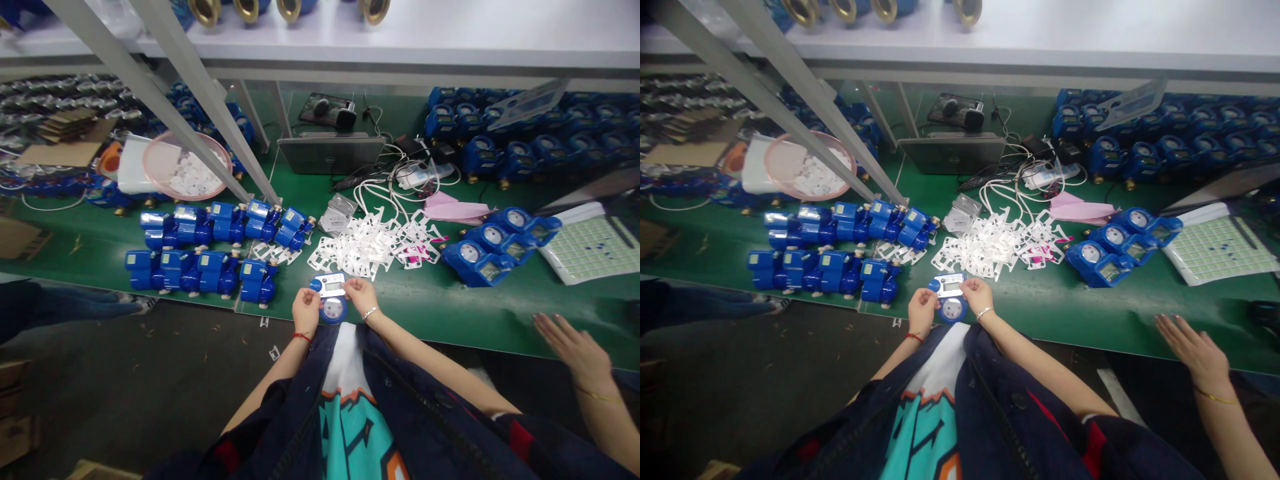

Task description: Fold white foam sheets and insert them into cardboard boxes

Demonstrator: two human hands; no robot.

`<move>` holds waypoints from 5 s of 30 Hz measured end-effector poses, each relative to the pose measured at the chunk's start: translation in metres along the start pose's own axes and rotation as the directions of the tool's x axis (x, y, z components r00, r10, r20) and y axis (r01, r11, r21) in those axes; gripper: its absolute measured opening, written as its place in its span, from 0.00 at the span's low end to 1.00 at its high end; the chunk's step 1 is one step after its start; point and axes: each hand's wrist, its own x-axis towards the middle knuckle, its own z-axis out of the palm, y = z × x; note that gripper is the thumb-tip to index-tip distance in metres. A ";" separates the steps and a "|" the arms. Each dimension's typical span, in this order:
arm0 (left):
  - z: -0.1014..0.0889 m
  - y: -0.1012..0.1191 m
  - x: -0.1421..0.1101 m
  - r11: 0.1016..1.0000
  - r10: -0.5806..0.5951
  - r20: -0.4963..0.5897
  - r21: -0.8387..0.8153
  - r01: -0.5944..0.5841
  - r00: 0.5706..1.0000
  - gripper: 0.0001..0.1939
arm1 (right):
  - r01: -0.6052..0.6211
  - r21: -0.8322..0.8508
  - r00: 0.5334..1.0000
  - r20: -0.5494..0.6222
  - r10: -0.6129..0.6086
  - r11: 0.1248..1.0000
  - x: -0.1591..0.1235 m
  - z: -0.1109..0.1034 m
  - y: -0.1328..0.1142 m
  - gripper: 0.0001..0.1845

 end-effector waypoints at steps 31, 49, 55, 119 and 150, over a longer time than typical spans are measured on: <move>0.001 -0.009 0.003 0.957 0.102 -0.018 0.273 -0.093 0.995 0.08 | 0.019 -0.180 0.999 -0.037 -0.026 0.984 0.011 -0.007 0.008 0.14; 0.002 -0.013 0.005 0.957 0.088 -0.015 0.278 -0.080 0.996 0.10 | 0.023 -0.212 0.998 -0.057 -0.036 0.977 0.016 -0.007 0.010 0.13; 0.001 -0.010 0.004 0.952 0.082 0.007 0.296 -0.080 0.997 0.10 | 0.082 -0.259 0.994 -0.050 -0.098 0.962 0.013 -0.010 0.007 0.12; -0.015 -0.019 0.045 0.938 -0.002 0.310 0.329 -0.106 0.951 0.25 | -0.137 -0.504 0.948 0.184 0.261 0.853 0.045 0.011 -0.018 0.34; -0.031 -0.013 0.066 0.940 0.005 0.580 0.274 -0.201 0.814 0.30 | -0.069 -0.137 0.916 0.383 0.117 0.988 0.010 -0.019 0.000 0.41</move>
